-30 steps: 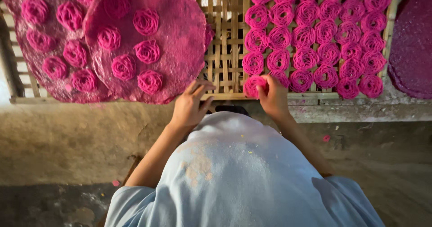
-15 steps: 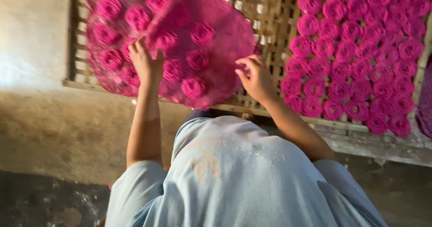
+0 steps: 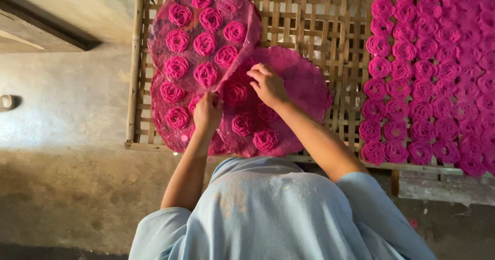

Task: The person places pink coiled rosette decorations one at a time onto round pink mesh discs laid on bamboo drying racks, pressing each rosette into position. They occasionally lift, flip, and reposition the discs to reach empty spots and move filled discs aside.

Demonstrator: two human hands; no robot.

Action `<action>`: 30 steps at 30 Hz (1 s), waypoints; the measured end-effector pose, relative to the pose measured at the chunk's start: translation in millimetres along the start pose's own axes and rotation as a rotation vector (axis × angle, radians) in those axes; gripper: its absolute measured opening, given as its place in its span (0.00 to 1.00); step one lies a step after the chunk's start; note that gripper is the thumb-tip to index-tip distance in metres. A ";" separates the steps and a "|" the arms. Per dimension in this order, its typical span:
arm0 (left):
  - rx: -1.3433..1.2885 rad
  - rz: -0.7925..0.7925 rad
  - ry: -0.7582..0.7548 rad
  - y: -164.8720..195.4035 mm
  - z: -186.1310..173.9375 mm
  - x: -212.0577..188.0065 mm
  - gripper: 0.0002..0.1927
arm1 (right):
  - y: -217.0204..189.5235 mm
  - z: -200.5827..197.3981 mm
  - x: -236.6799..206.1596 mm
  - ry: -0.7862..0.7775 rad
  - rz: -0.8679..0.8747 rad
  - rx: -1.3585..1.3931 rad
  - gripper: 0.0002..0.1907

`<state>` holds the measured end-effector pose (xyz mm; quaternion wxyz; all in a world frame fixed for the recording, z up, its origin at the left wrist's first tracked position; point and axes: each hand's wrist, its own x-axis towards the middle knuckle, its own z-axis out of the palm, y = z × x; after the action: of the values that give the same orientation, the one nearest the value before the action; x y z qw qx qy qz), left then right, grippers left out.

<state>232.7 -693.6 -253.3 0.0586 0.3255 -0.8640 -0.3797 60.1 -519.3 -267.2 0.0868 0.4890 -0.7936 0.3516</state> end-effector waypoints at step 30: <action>-0.253 0.376 0.238 129.6 2.9 166.5 0.23 | 331.2 -256.1 105.4 0.619 0.926 0.766 0.14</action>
<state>34.5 -728.1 -189.6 0.2698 0.1916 -0.8420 -0.4260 -323.3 -339.1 -184.2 -0.0289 -0.0284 -0.6792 0.7328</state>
